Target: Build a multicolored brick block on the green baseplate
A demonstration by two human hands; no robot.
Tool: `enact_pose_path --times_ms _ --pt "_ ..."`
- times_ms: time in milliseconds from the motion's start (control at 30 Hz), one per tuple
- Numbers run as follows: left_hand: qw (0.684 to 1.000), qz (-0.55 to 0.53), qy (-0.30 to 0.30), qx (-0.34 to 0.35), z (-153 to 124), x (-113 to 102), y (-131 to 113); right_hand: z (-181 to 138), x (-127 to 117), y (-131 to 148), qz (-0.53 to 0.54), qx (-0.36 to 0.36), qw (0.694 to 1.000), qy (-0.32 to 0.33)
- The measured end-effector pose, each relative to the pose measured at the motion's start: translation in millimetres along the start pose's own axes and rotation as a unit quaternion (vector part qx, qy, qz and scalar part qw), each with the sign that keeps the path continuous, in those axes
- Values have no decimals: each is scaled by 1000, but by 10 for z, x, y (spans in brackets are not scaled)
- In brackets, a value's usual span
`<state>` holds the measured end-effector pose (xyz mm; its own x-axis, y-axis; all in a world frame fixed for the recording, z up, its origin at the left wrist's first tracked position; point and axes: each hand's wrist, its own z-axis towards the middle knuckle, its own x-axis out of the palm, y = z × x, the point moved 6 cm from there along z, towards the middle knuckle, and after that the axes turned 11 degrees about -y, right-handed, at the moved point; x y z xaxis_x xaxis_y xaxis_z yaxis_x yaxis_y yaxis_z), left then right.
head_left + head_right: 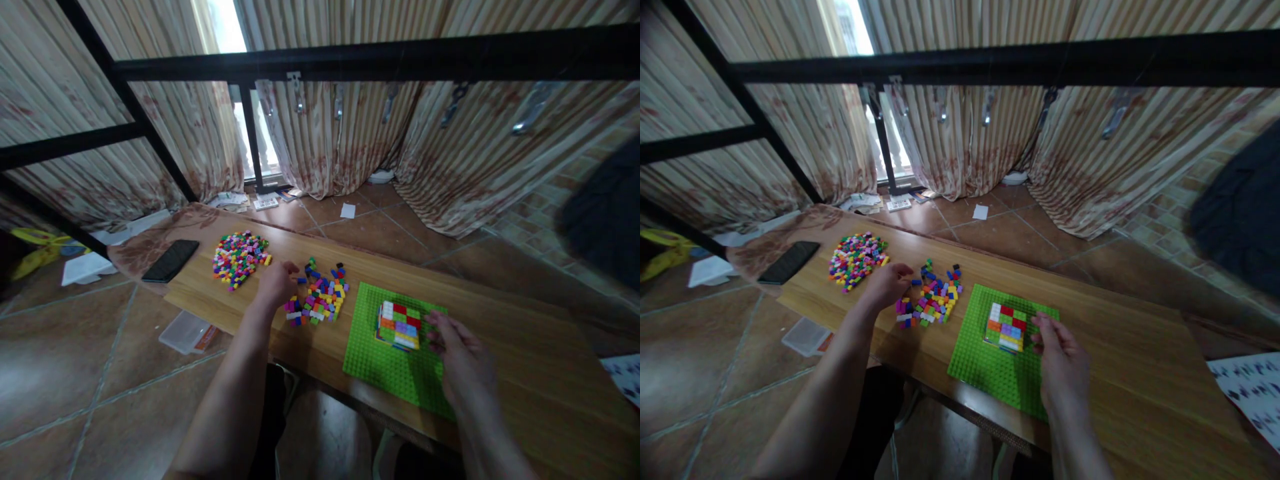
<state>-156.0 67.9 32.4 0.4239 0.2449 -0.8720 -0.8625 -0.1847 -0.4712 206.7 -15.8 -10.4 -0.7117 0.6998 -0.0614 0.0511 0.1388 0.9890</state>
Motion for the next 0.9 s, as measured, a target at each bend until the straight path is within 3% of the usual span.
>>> enact_pose_path --times_ms 200,500,733,900 --pt "1000 9 18 14 -13 -48 -15 -7 -5 10 1 -6 1000 1" --pt "988 -43 67 134 -122 33 -331 -30 17 47 1 -11 1000 3" --pt "992 57 40 108 -156 146 -386 -48 25 75 7 -20 1000 11" --pt "991 48 35 118 -138 176 -418 -47 13 81 6 -21 1000 13"
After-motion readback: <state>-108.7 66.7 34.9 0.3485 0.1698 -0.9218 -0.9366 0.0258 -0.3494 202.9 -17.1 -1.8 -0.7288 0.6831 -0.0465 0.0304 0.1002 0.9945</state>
